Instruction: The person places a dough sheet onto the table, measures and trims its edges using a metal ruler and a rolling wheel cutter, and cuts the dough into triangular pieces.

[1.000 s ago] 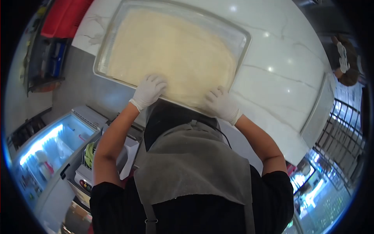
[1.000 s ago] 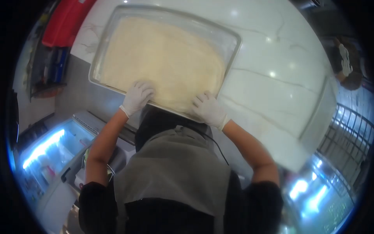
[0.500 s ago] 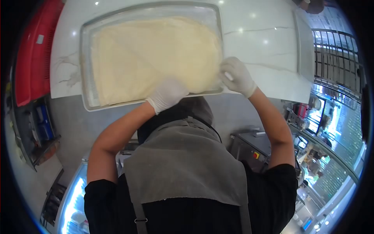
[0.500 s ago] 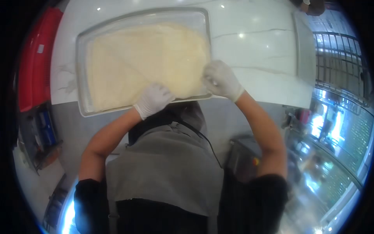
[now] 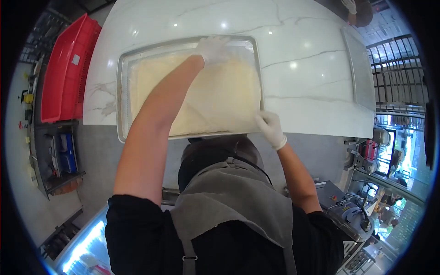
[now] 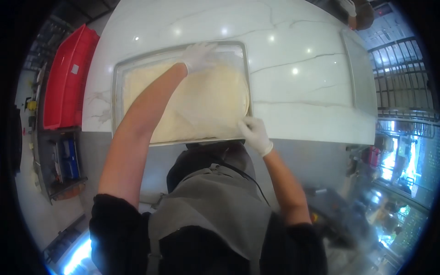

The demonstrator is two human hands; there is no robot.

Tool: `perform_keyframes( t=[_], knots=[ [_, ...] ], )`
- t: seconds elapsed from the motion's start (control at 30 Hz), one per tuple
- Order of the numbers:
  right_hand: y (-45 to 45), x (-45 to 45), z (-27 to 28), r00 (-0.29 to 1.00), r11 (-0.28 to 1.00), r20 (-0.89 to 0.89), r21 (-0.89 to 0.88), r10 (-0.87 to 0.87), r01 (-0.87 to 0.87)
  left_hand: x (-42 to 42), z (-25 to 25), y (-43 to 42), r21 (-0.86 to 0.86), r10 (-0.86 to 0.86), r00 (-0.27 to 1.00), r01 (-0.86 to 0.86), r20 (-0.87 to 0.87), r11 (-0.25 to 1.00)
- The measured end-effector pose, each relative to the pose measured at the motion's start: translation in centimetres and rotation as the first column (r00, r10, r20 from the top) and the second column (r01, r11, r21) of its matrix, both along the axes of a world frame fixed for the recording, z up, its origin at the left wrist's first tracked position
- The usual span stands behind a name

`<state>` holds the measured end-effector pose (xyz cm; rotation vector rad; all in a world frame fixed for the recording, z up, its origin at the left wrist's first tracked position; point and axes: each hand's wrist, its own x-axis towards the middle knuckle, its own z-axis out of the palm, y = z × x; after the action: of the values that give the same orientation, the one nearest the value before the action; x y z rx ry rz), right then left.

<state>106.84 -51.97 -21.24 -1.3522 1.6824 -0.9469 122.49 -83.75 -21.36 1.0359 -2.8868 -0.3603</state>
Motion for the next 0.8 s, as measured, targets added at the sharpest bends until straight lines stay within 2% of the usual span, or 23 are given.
perform_keyframes(
  t=[0.03,0.07,0.1,0.13,0.17,0.23,0.27,0.3,0.33,0.37,0.43,0.5,0.57,0.6,0.67,0.7,0.73,0.8],
  knots=[
    [1.0,1.0,2.1,0.993,1.000,0.120,-0.017,-0.006,0.008,-0.7,0.1,-1.2,-0.011,-0.013,1.000,0.013,0.002,1.000],
    [1.8,1.5,2.4,0.996,0.981,0.049,-0.181,0.078,-0.068,-1.1,0.0,-2.6,0.240,-0.028,0.999,0.037,-0.041,0.970],
    [2.6,1.8,2.6,0.988,0.932,-0.032,-0.329,0.150,-0.152,-1.2,0.0,-3.5,0.479,-0.030,0.996,0.064,-0.079,0.876],
    [3.6,2.3,2.4,0.990,0.932,-0.022,-0.334,0.142,-0.141,-1.1,-0.2,-4.1,0.688,-0.020,0.994,0.090,-0.109,0.720],
    [4.4,2.8,2.0,0.978,0.926,-0.054,-0.316,0.202,-0.208,-0.4,0.8,-3.3,0.686,-0.028,0.995,0.086,-0.096,0.723],
    [4.4,3.6,1.5,0.966,0.917,-0.073,-0.303,0.249,-0.259,1.7,4.1,0.9,0.746,0.074,0.978,0.099,-0.196,0.658],
    [4.3,4.2,1.7,0.953,0.962,0.174,-0.163,0.247,-0.220,2.2,4.2,3.0,0.749,0.055,0.982,0.101,-0.181,0.655],
    [3.9,4.4,2.0,0.892,0.977,0.405,-0.017,0.202,-0.213,2.3,4.3,4.7,0.247,-0.269,0.889,0.374,-0.371,0.894],
    [3.2,4.4,2.1,0.789,0.963,0.603,0.121,0.120,-0.240,2.0,4.2,5.5,-0.040,-0.466,0.797,0.490,-0.384,0.871],
    [2.2,4.7,1.5,0.791,0.966,0.602,0.125,0.108,-0.227,1.7,4.1,6.2,-0.349,-0.622,0.699,0.519,-0.352,0.780],
    [-0.9,4.8,0.0,0.589,0.944,0.748,-0.159,0.306,-0.288,0.7,3.7,6.9,-0.355,-0.808,0.541,0.727,-0.231,0.588],
    [-2.4,4.2,1.2,0.603,0.948,0.740,-0.154,0.298,-0.280,0.0,3.7,6.5,-0.346,-0.887,0.431,0.817,-0.166,0.462],
    [-2.8,3.7,2.3,0.616,0.950,0.733,-0.138,0.289,-0.281,1.0,4.1,5.2,0.043,-0.689,0.628,0.750,-0.361,0.661],
    [-2.6,3.2,2.2,0.617,0.951,0.733,-0.141,0.286,-0.274,2.2,5.5,4.3,0.018,-0.655,0.649,0.716,-0.387,0.698],
    [-1.4,1.8,1.9,0.688,0.984,0.712,-0.029,0.144,-0.177,4.1,9.2,3.8,-0.014,-0.622,0.670,0.676,-0.404,0.737],
    [-1.6,1.3,1.7,0.715,0.992,0.695,0.019,0.078,-0.127,4.8,10.9,4.0,-0.154,-0.723,0.625,0.716,-0.295,0.681],
    [-2.6,0.8,1.5,0.716,0.992,0.691,-0.005,0.097,-0.130,5.3,12.3,4.3,-0.291,-0.801,0.575,0.748,-0.165,0.597],
    [-5.0,-0.6,1.1,0.762,0.989,0.647,0.098,0.021,-0.110,6.0,13.1,6.4,-0.252,-0.801,0.596,0.784,0.049,0.568]
  ],
)
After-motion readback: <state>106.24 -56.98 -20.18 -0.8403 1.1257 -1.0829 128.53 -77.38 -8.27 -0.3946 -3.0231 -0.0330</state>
